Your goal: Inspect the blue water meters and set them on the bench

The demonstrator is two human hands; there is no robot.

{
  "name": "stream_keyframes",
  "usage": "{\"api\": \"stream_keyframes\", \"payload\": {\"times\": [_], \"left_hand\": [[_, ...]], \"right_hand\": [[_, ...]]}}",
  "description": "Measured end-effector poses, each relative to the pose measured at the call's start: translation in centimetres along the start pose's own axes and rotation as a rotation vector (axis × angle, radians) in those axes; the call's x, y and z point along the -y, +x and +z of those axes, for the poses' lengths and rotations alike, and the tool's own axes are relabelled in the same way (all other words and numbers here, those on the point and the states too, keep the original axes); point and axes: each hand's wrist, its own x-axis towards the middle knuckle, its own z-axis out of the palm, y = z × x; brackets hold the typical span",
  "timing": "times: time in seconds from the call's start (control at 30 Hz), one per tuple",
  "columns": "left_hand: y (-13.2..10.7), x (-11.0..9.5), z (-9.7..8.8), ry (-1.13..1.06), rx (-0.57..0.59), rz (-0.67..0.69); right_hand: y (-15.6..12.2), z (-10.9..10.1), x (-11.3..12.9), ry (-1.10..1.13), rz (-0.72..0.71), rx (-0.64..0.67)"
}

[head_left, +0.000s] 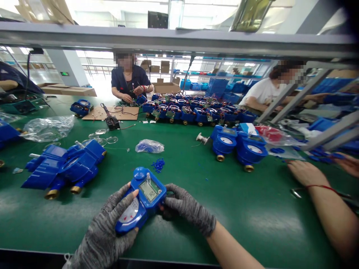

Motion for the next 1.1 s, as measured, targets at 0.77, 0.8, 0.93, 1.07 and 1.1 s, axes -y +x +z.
{"api": "stream_keyframes", "payload": {"times": [0.77,0.8,0.93,1.07,1.1], "left_hand": [[-0.7,3.1,0.8,-0.491,-0.149,-0.421],[-0.7,3.4,0.7,-0.49,-0.16,-0.518],[-0.5,3.4,0.6,-0.501,-0.252,-0.822],[0.7,2.8,0.3,-0.66,-0.236,-0.797],[1.0,2.7,0.2,-0.704,-0.215,-0.776]], "right_hand": [[10.4,-2.9,2.1,-1.155,-0.161,-0.532],[9.8,-3.1,2.1,-1.131,-0.177,-0.522],[5.9,-3.8,2.3,-1.014,-0.254,-0.418],[2.1,-2.9,2.7,-0.762,-0.396,-0.233],[1.3,-2.5,2.8,-0.712,-0.438,-0.188]]}}
